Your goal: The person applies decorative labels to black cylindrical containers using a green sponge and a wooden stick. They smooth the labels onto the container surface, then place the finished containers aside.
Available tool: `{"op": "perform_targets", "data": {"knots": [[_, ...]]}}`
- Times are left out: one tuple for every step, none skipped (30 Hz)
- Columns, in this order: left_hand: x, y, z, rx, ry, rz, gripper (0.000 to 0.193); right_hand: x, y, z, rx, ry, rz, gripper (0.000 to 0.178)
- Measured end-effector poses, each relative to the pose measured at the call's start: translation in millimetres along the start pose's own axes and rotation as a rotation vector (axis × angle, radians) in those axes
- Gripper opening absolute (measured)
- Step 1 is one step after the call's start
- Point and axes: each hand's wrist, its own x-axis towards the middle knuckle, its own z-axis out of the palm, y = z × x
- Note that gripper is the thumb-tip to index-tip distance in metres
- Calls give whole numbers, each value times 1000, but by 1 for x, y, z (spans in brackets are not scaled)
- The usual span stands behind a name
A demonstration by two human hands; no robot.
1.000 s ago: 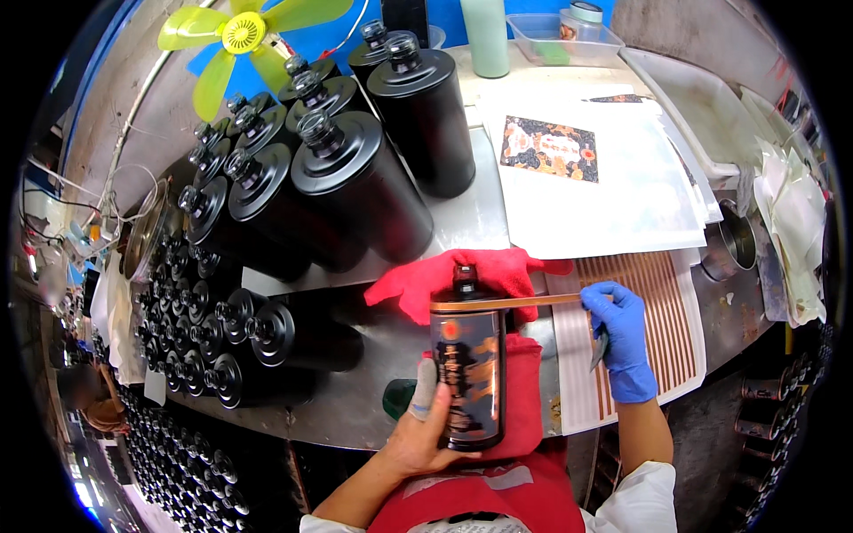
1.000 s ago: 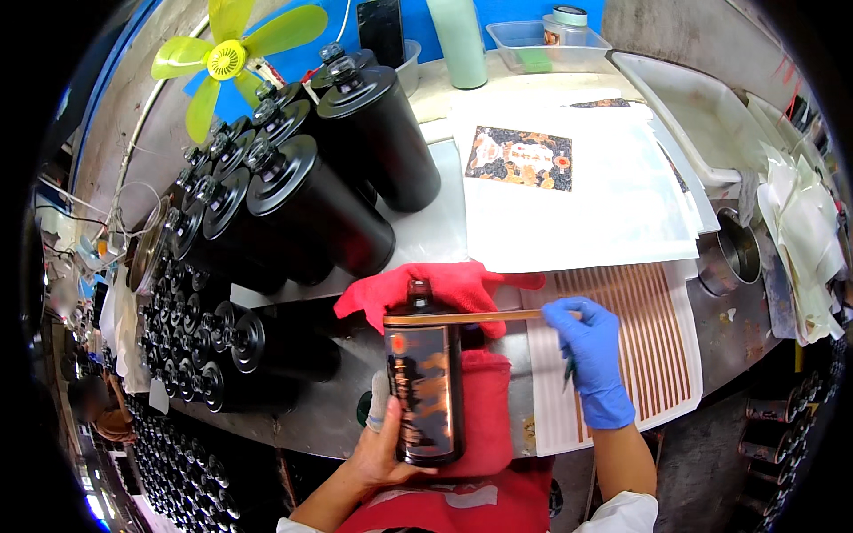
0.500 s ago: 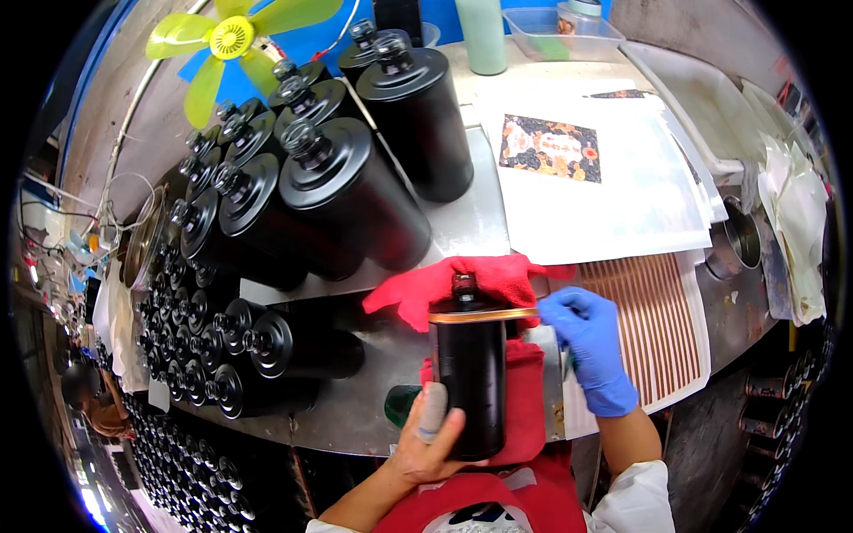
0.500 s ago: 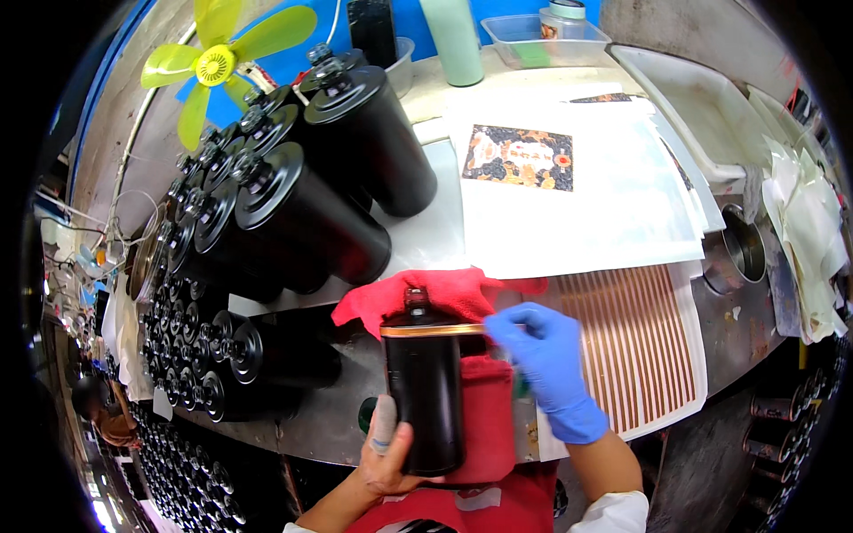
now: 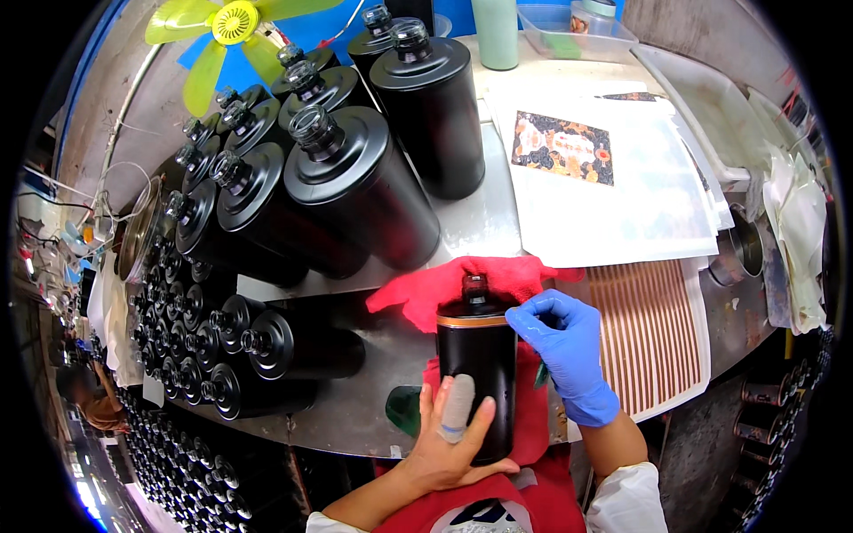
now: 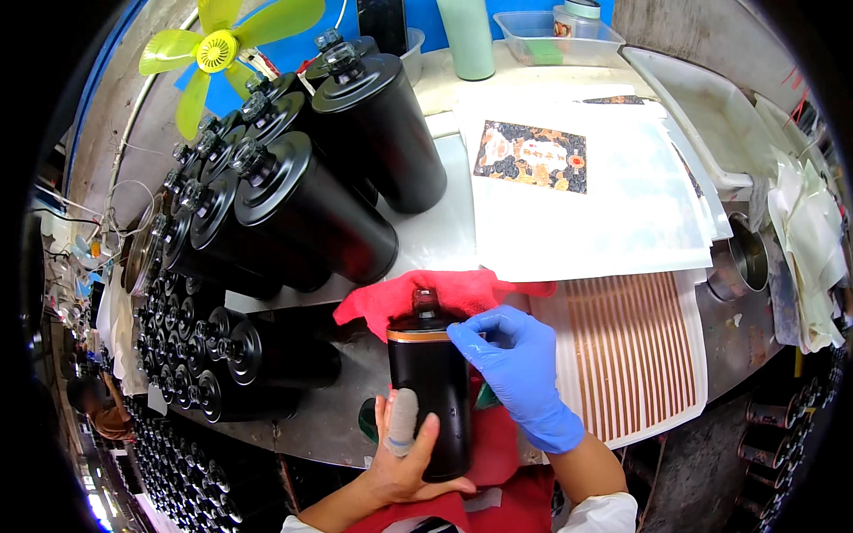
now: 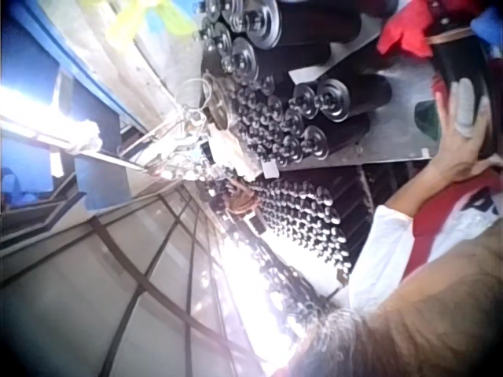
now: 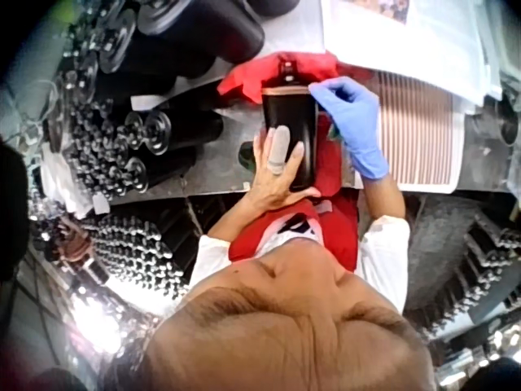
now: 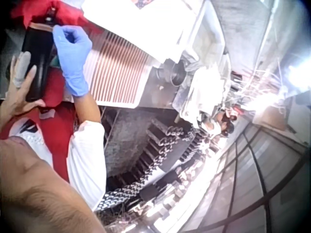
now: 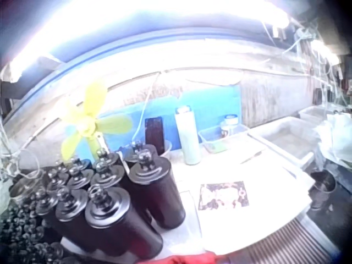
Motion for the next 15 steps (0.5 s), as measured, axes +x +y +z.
{"op": "perform_targets", "data": {"knots": [[-2, -4, 1, -96, 40, -21, 100, 1, 1, 3, 9, -1, -12, 7], [-4, -8, 0, -119, 14, -11, 104, 0, 1, 5, -6, -1, -29, 7], [-4, -12, -2, -144, -12, 0, 109, 0, 0, 7, -22, 1, -48, 7], [-3, -13, -6, -169, -37, 11, 113, -1, 0, 8, -39, 2, -67, 8], [-4, -4, -13, -78, -147, -47, 120, 0, -1, 8, -54, 8, -65, 9], [-3, 3, -15, 5, -128, -22, 116, 0, -1, 8, -57, 10, -64, 9], [0, 11, -13, 87, -108, 2, 112, 1, -1, 9, -61, 12, -64, 9], [2, 16, -10, 170, -89, 27, 108, 1, 0, 9, -65, 14, -64, 10], [5, 16, -7, 238, -137, 55, 93, 2, 0, 9, -58, 11, -56, 10], [12, 15, -10, 215, -247, 3, 83, 2, 0, 8, -51, 8, -48, 10], [8, 12, -7, 114, -165, -29, 81, 2, 0, 7, -44, 5, -41, 11], [3, 7, -3, 21, -83, -64, 79, 3, -1, 5, -28, 18, -22, 11], [0, -1, -3, -79, -61, -51, 85, 5, 0, 2, -11, 33, -1, 11], [-5, -10, -4, -178, -39, -40, 92, 5, 0, -1, 6, 46, 20, 11], [-9, -18, -6, -217, -95, -8, 100, 3, 0, -5, 34, 53, 64, 11]]}}
